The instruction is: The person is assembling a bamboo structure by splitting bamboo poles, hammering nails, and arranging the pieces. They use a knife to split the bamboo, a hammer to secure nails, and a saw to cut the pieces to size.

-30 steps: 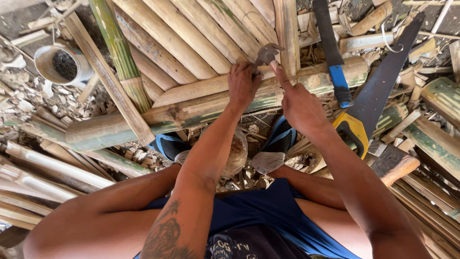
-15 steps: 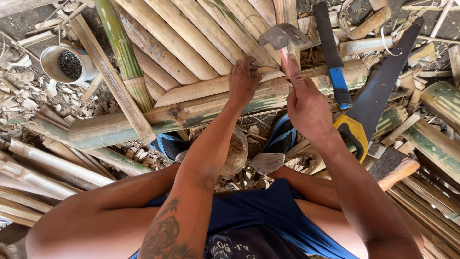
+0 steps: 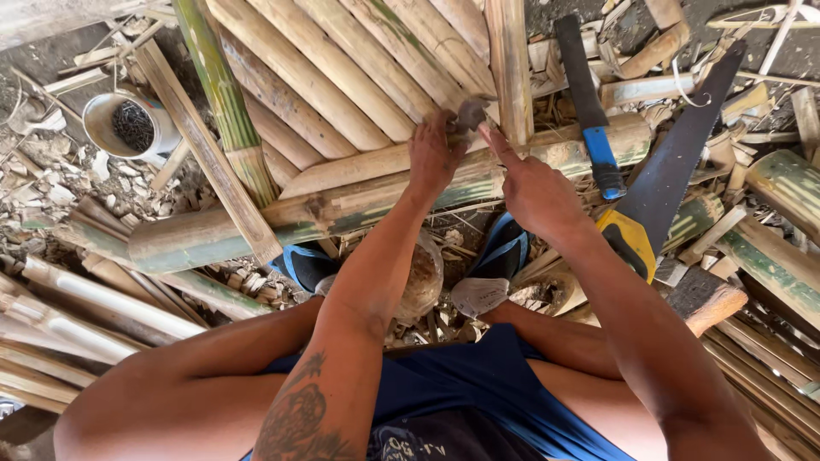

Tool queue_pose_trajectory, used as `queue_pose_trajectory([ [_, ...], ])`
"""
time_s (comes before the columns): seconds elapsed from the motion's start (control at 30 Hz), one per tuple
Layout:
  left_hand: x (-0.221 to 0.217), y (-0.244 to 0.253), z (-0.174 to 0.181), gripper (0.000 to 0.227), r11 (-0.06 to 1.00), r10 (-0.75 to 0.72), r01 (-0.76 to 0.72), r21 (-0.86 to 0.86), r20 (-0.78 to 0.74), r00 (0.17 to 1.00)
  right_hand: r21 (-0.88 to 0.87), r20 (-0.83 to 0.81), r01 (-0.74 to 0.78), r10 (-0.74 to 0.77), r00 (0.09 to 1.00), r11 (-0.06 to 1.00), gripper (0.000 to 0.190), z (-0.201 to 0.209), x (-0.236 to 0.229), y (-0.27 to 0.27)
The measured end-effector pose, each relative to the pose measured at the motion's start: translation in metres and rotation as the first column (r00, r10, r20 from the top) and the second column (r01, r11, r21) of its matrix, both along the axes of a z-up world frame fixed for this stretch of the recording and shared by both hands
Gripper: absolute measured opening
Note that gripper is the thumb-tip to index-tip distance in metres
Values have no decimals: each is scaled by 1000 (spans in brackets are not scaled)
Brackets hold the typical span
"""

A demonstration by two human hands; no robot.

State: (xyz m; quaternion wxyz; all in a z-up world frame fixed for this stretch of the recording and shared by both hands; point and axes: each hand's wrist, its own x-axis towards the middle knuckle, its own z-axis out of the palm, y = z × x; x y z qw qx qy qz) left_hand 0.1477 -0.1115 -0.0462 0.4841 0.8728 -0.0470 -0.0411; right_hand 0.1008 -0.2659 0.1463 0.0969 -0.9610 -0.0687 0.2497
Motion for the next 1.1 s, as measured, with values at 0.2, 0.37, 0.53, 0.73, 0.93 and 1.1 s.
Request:
queue_pose_trajectory([
  [0.2, -5, -1, -10, 52, 1000, -21, 23, 12, -101, 995, 184, 207, 133, -170, 963, 974, 70, -12, -9, -2],
  [0.37, 1, 13, -13, 64, 984, -176, 176, -21, 39, 984, 228, 160, -6, -31, 987, 974, 73, -7, -4, -8],
  [0.53, -7, 20, -24, 76, 980, -190, 189, -57, -9, 982, 314, 262, 61, -149, 953, 947, 72, -6, -11, -4],
  [0.73, 3, 16, -11, 86, 977, -213, 212, -10, -51, 976, 267, 193, -39, -14, 981, 963, 73, 1, 5, -8],
  [0.93, 1, 18, -2, 88, 979, -206, 202, -41, -195, 959, -30, -328, 140, -143, 934, 990, 76, -7, 0, -3],
  [1.1, 1, 18, 0, 89, 975, -218, 207, -78, -176, 960, 201, 280, 27, -84, 956, 979, 73, -5, -12, -6],
])
